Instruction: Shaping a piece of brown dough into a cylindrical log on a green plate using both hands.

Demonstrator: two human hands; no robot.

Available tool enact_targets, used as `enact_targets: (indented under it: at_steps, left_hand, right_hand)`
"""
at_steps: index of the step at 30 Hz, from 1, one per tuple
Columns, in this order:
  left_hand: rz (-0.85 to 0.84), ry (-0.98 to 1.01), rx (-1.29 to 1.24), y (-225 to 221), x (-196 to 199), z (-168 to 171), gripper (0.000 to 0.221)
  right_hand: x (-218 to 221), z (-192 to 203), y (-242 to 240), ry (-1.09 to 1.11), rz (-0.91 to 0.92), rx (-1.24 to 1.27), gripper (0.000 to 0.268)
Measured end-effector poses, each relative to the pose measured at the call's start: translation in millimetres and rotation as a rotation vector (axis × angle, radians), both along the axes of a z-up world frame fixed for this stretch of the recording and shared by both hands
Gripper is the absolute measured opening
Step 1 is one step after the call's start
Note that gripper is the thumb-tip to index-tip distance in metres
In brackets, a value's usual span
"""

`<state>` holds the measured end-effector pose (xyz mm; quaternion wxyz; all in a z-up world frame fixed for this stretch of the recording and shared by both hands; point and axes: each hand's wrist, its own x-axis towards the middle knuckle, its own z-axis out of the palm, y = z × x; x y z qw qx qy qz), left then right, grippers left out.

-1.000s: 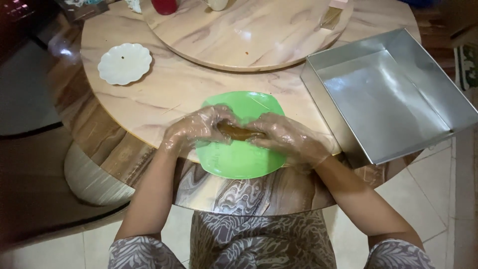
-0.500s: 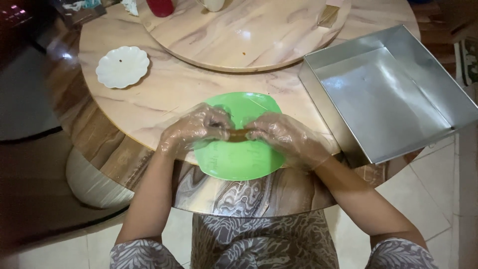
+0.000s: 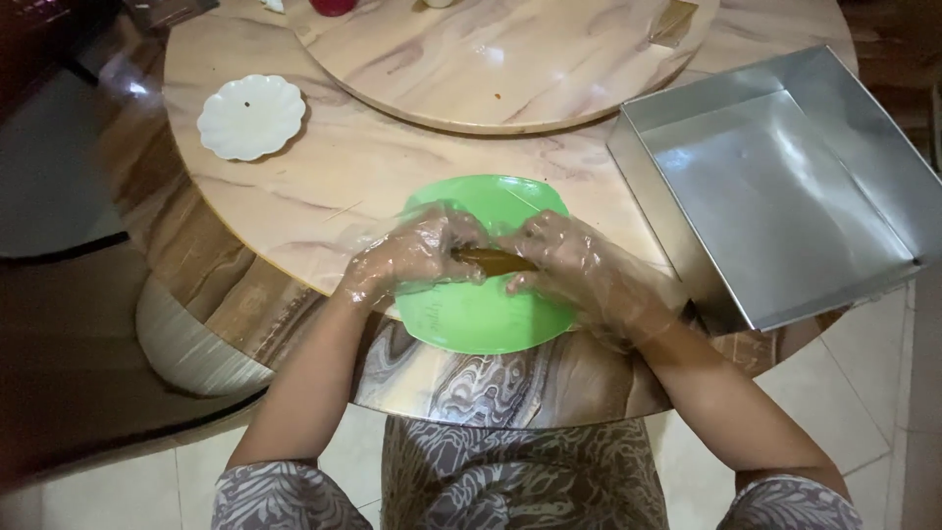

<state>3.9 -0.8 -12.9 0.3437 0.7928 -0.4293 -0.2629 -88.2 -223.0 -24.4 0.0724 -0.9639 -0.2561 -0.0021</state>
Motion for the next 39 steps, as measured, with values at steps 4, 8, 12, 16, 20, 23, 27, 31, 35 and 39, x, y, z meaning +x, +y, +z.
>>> enact_targets:
  at_steps: [4, 8, 12, 16, 20, 23, 27, 31, 35, 39]
  left_hand:
    - [-0.03, -0.023, -0.023, 1, 2, 3, 0.031]
    - [-0.065, -0.074, 0.019, 2, 2, 2, 0.031]
    - [-0.003, 0.081, 0.185, 10, -9, 34, 0.035]
    - [0.064, 0.085, 0.24, 11, -6, 35, 0.039]
    - [0.099, 0.128, 0.244, 9, -9, 45, 0.043]
    - [0.08, 0.139, 0.266, 9, -9, 51, 0.044]
    - [0.085, 0.133, 0.256, 11, -8, 48, 0.037]
    - [0.141, 0.238, 0.166, 16, -7, 37, 0.041]
    - [0.067, 0.21, 0.011, 18, -5, 39, 0.038]
    - [0.102, 0.236, 0.012, 25, -11, 52, 0.028]
  right_hand:
    - [-9, 7, 0, -0.142, 0.078, -0.093, 0.041]
    - [-4, -12, -5, -0.138, 0.065, 0.062, 0.036]
    - [-1, -24, -11, -0.08, 0.046, 0.144, 0.028]
    - [1, -35, -13, -0.128, 0.076, 0.178, 0.021]
    - [0, -32, -12, -0.077, 0.054, 0.251, 0.019]
    - [-2, -31, -13, -0.11, 0.069, 0.3, 0.021]
    - [-8, -13, -5, 0.105, -0.101, 0.314, 0.026]
    - [-5, 12, 10, 0.267, -0.214, 0.295, 0.027]
    - [-13, 36, 19, 0.456, -0.514, 0.57, 0.033]
    - [-8, -6, 10, 0.468, -0.589, 0.654, 0.038]
